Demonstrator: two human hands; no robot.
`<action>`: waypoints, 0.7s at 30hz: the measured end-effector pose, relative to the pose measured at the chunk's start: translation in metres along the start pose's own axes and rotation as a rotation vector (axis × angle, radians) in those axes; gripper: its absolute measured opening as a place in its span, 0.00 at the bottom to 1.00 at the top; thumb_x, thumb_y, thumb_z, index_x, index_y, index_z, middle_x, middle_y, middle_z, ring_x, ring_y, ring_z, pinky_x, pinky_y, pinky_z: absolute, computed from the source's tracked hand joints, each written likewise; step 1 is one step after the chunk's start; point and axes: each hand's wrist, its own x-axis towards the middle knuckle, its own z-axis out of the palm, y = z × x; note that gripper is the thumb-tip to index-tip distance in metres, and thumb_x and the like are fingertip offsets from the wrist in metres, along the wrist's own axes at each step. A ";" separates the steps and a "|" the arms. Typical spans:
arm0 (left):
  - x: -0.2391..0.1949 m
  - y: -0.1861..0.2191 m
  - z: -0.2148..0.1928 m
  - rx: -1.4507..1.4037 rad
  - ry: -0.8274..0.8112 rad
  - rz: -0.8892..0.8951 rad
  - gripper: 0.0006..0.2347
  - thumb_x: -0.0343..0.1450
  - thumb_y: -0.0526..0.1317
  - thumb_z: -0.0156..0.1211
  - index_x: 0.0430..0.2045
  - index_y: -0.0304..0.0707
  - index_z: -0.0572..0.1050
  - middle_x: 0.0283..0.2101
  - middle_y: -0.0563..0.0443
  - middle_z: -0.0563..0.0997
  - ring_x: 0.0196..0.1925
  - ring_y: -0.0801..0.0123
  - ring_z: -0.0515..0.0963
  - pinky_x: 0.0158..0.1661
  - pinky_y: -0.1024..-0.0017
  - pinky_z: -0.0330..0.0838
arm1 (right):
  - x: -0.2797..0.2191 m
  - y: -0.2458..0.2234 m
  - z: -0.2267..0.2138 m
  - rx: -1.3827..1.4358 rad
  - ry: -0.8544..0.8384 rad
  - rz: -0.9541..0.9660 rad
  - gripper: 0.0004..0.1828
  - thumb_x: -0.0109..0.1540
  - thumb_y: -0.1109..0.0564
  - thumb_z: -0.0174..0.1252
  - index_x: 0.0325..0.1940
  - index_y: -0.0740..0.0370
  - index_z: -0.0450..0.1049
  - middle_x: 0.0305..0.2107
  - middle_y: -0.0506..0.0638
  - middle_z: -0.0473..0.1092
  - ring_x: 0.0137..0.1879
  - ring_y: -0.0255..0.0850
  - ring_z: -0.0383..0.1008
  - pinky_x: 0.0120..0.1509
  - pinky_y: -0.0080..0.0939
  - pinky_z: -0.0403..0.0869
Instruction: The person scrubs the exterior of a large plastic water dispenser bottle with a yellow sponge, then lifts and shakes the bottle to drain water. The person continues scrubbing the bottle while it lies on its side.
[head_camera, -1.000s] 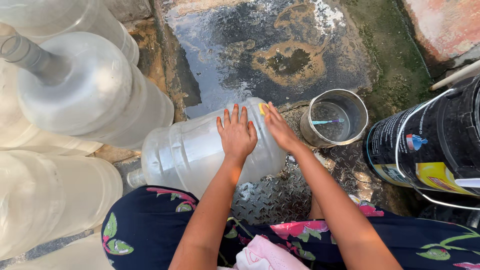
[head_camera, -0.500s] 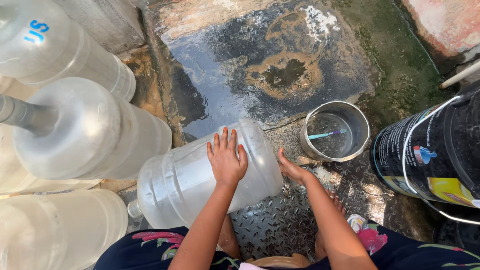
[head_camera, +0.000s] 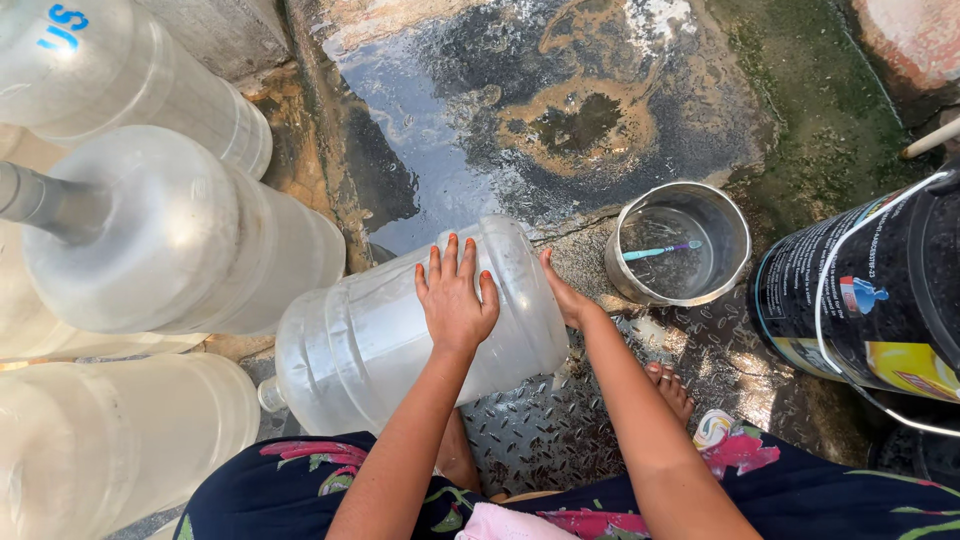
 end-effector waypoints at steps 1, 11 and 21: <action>0.000 -0.001 -0.001 0.004 0.003 0.002 0.25 0.68 0.45 0.50 0.62 0.39 0.70 0.70 0.39 0.66 0.72 0.41 0.60 0.69 0.42 0.43 | -0.004 0.006 -0.004 -0.042 -0.076 0.006 0.67 0.45 0.10 0.16 0.81 0.46 0.39 0.74 0.51 0.48 0.79 0.48 0.46 0.78 0.62 0.54; -0.006 0.024 -0.002 -0.029 0.037 0.149 0.26 0.68 0.47 0.51 0.61 0.34 0.70 0.68 0.38 0.67 0.71 0.34 0.60 0.68 0.46 0.48 | -0.043 0.003 -0.017 0.213 -0.107 -0.092 0.72 0.46 0.08 0.15 0.78 0.58 0.51 0.71 0.58 0.59 0.75 0.52 0.58 0.77 0.60 0.57; -0.009 0.046 0.010 -0.116 -0.016 0.408 0.25 0.69 0.48 0.53 0.62 0.40 0.71 0.67 0.45 0.70 0.71 0.30 0.59 0.68 0.45 0.48 | -0.103 -0.027 -0.009 0.010 0.334 -0.722 0.63 0.57 0.11 0.24 0.79 0.59 0.51 0.78 0.54 0.37 0.83 0.48 0.35 0.81 0.50 0.40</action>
